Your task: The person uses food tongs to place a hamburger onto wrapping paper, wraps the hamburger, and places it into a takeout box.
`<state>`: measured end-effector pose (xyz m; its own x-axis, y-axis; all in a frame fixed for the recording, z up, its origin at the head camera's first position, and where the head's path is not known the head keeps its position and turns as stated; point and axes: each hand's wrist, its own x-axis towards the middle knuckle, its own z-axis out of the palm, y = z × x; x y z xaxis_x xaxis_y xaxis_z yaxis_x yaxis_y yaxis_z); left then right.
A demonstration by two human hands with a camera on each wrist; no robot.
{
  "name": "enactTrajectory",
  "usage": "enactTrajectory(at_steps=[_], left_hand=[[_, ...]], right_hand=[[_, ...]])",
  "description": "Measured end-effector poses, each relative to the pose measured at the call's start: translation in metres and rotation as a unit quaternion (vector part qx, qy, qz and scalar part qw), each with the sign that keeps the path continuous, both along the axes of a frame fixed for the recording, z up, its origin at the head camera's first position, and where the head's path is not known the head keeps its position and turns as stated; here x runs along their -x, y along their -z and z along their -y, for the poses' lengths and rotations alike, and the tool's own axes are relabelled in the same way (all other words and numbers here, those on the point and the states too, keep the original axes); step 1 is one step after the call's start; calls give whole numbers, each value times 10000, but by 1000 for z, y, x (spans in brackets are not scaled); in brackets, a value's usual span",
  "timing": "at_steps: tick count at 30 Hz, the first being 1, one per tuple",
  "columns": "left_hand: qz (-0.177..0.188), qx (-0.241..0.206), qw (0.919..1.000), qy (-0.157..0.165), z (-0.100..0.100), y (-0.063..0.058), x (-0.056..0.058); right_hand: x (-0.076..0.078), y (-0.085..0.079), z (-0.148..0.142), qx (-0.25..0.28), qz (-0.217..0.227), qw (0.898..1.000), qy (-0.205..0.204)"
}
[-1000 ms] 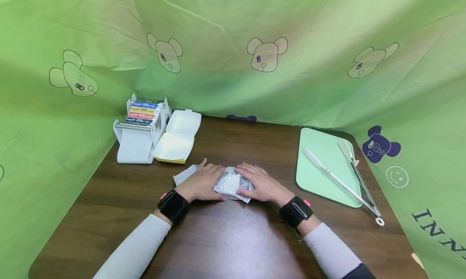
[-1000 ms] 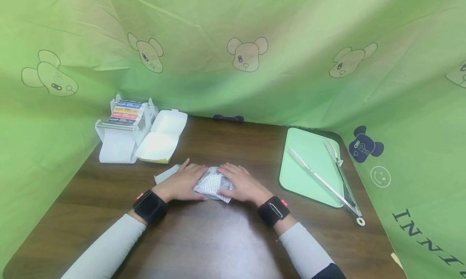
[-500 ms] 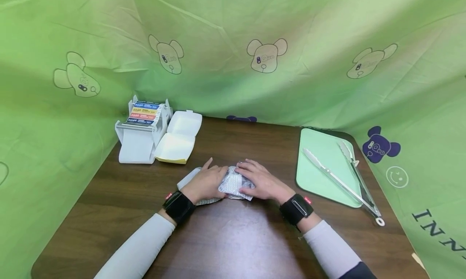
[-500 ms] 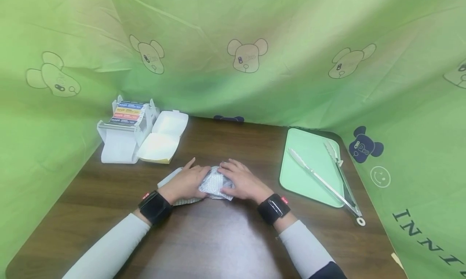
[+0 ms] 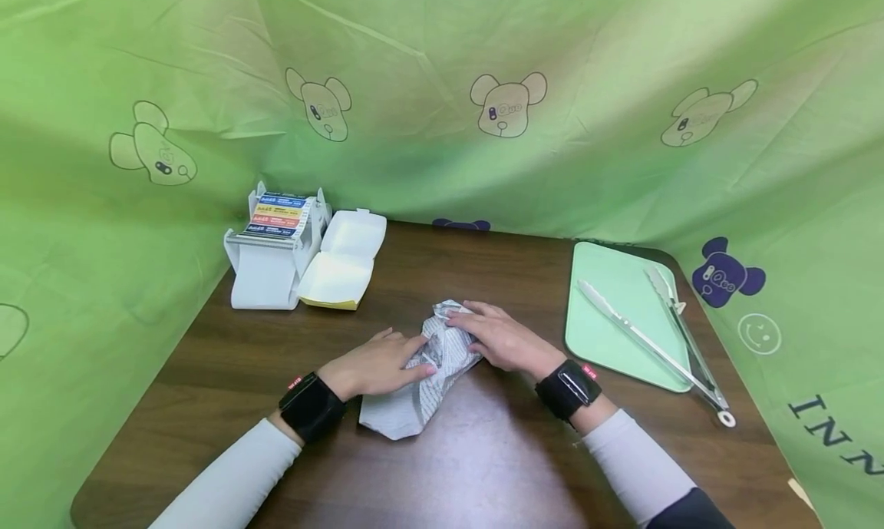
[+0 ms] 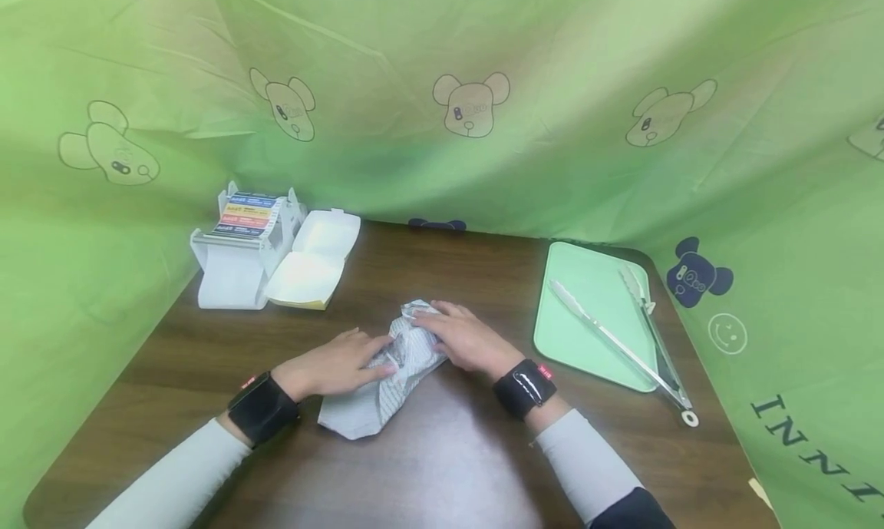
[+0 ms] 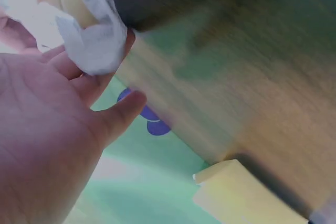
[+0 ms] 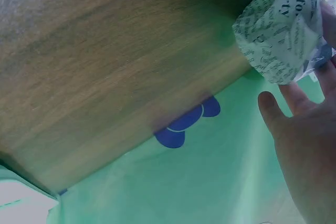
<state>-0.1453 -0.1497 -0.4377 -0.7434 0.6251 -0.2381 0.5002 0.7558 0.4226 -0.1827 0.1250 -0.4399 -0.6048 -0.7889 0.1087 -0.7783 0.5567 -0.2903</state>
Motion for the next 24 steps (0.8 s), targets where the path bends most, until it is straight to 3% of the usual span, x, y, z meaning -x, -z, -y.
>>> enactTrajectory(at_steps=[4,11,20,24], left_hand=[[498,-353,9981,-79,6,0,2],[880,-966,9913,156,9,5,3],[441,-1191,9897,665,3,14,-5],[-103,-899,9925,817,10,18,-15]], right_hand=[[2,-1,0,-76,-26,9999,-131],[3,0,-1,-331,-775,9963,-163],[10,3,-7,196,-524,9978,-358],[13,5,-7,337,-303,9983,-376]])
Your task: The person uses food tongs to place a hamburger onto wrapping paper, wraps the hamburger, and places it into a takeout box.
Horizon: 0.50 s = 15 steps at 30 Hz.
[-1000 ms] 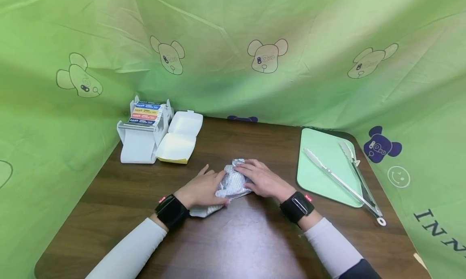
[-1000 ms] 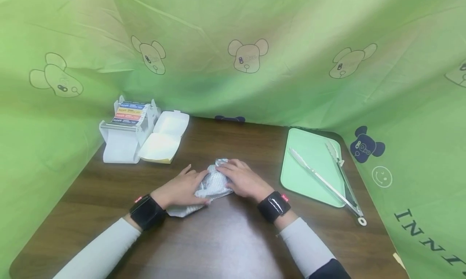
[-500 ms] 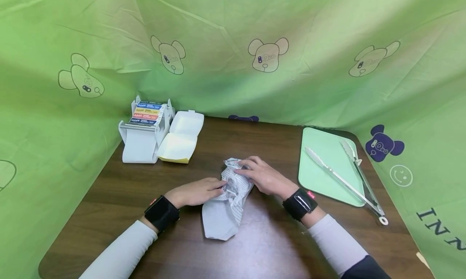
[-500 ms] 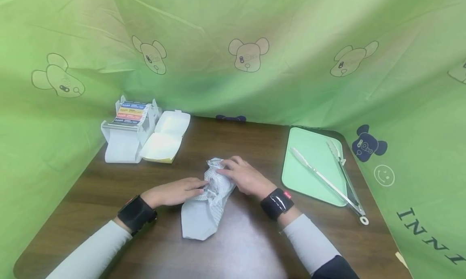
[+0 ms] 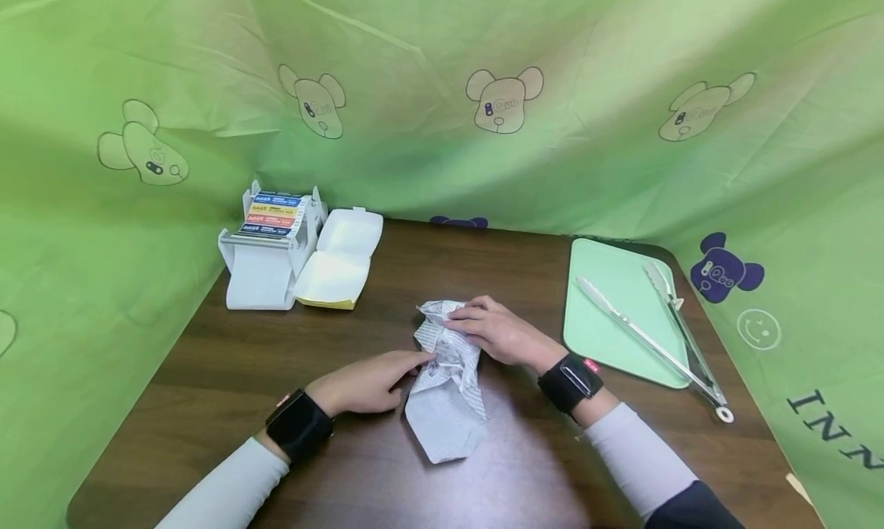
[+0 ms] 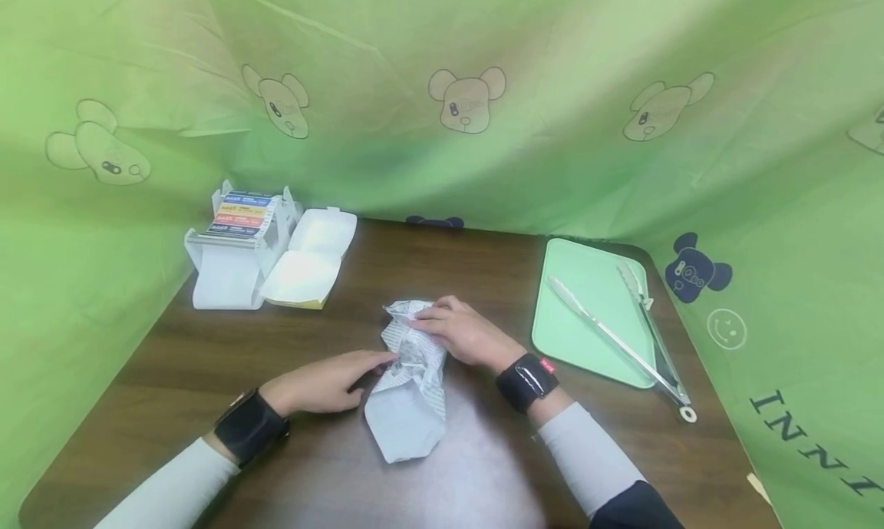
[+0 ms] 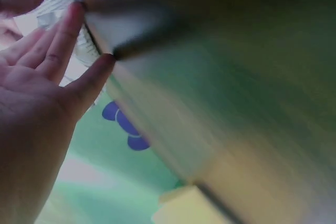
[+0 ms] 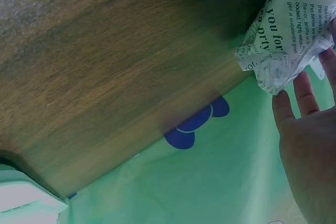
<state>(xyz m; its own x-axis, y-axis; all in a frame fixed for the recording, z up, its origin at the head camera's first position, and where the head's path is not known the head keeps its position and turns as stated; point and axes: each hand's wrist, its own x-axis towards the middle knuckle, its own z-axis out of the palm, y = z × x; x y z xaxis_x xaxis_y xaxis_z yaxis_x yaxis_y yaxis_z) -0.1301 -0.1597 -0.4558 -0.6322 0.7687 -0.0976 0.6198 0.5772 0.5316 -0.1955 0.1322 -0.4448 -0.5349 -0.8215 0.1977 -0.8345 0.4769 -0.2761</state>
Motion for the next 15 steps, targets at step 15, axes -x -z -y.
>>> enactTrajectory(at_steps=[15], left_hand=[[-3558,76,9261,1253,-20,4,-42]], right_hand=[[5,2,1,-98,239,9997,-39]])
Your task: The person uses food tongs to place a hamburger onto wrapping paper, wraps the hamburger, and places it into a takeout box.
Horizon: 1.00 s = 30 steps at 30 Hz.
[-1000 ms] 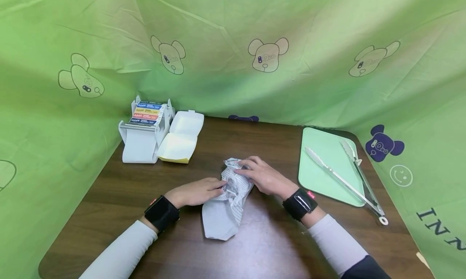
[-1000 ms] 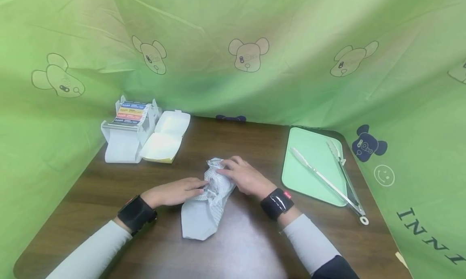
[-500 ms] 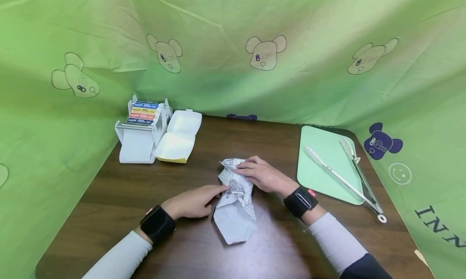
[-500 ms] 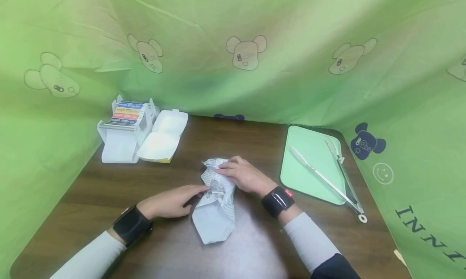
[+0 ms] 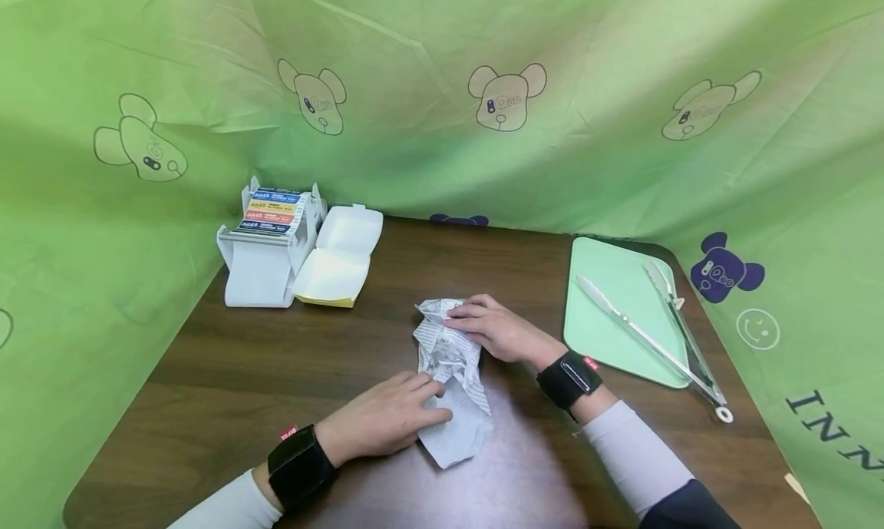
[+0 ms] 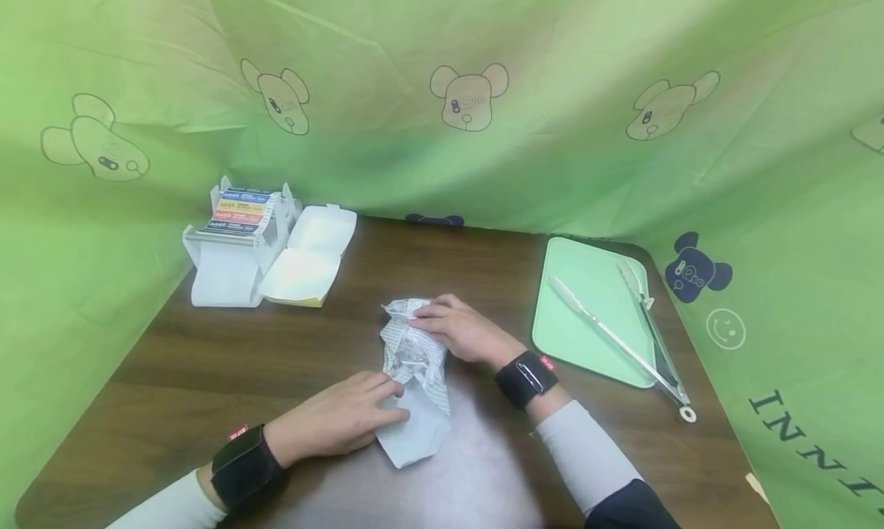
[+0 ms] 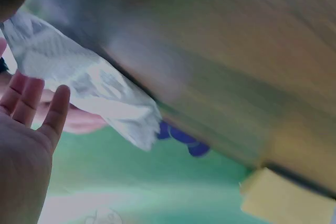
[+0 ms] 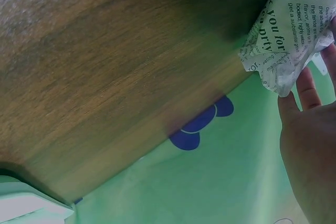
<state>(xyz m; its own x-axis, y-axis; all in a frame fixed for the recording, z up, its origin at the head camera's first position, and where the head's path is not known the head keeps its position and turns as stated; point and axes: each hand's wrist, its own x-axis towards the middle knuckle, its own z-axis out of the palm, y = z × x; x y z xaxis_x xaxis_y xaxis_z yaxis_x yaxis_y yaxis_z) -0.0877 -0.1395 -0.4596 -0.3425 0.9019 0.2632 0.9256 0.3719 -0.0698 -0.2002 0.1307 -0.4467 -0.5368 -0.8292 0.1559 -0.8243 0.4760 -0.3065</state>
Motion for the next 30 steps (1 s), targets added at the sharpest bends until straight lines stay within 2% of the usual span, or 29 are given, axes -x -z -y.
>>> enactTrajectory(at_steps=[5,8,10,12,14,18,20,22,24,25,27,30], left_hand=[[-119,-333,9992,168,-9,-3,3],[44,-856,9963,106,-12,-7,10],[305,-1335,9906,18,-14,-9,18],[694,-1810,9810,-127,-18,-11,27],[1141,-2238,9675,-299,-22,-12,36],[2089,-2900,9302,-836,-30,-11,53],[2416,-3165,9104,-1128,-33,-9,60],[2649,-3302,8956,-1371,-35,-7,66],[2736,-3346,8880,-1572,-36,-5,70],[2741,-3322,8869,-1669,-37,-4,72],[2712,-3208,8888,-1831,-38,-3,74],[2625,-3048,8918,-2070,-39,-3,78]], right_hand=[[0,2,1,72,-35,10000,-38],[0,3,0,107,-36,9999,-18],[-1,3,0,206,7,9998,5],[-1,3,0,358,42,9994,-12],[-1,3,-1,548,102,9984,-39],[-2,4,-2,878,473,9950,90],[-2,4,-1,926,702,9931,165],[-2,4,-1,919,823,9923,141],[-2,4,-2,936,820,9922,119],[-2,5,-2,932,793,9924,93],[-2,6,-4,1013,857,9910,181],[-3,6,-7,1272,1419,9791,717]])
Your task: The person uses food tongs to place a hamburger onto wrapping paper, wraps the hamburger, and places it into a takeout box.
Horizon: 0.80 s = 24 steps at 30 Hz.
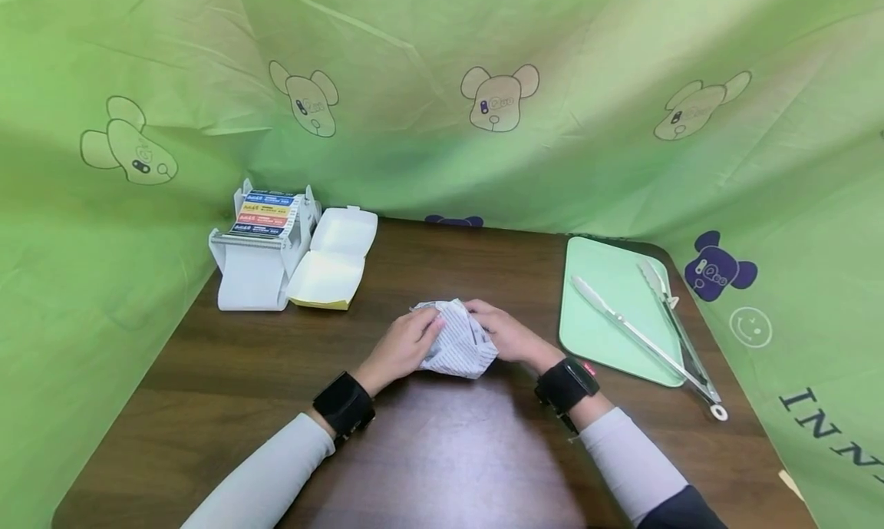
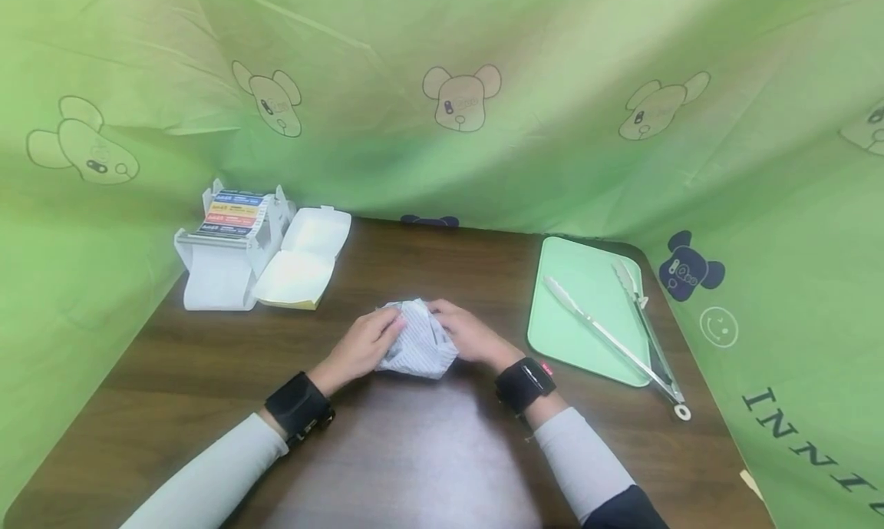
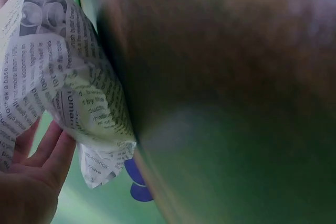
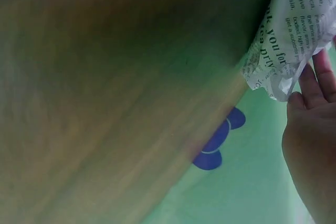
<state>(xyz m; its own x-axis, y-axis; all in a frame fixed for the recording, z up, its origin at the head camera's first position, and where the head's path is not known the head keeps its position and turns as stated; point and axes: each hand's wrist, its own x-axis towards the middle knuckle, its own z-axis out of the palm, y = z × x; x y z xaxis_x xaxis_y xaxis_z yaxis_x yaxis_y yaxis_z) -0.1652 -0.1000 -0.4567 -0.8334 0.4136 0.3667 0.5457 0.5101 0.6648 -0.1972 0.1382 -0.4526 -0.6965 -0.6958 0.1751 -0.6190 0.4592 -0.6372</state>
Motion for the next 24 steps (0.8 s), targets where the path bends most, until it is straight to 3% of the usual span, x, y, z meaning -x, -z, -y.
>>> enactTrajectory(at_steps=[3,6,11,16,24], left_hand=[[101,186,9997,-124,0,0,4],[240,294,9991,-183,1,0,8],[466,420,9978,-210,0,-1,14],[773,292,9959,-363,-1,-3,18],[1114,462,9899,-743,-3,-4,22]], right_hand=[[-3,-4,-2,274,1014,9926,616],[-6,-6,-3,350,1422,9842,997],[-6,-4,3,227,521,9930,1036],[-6,1,10,335,-240,9903,1328],[-8,8,18,297,-612,9840,1646]])
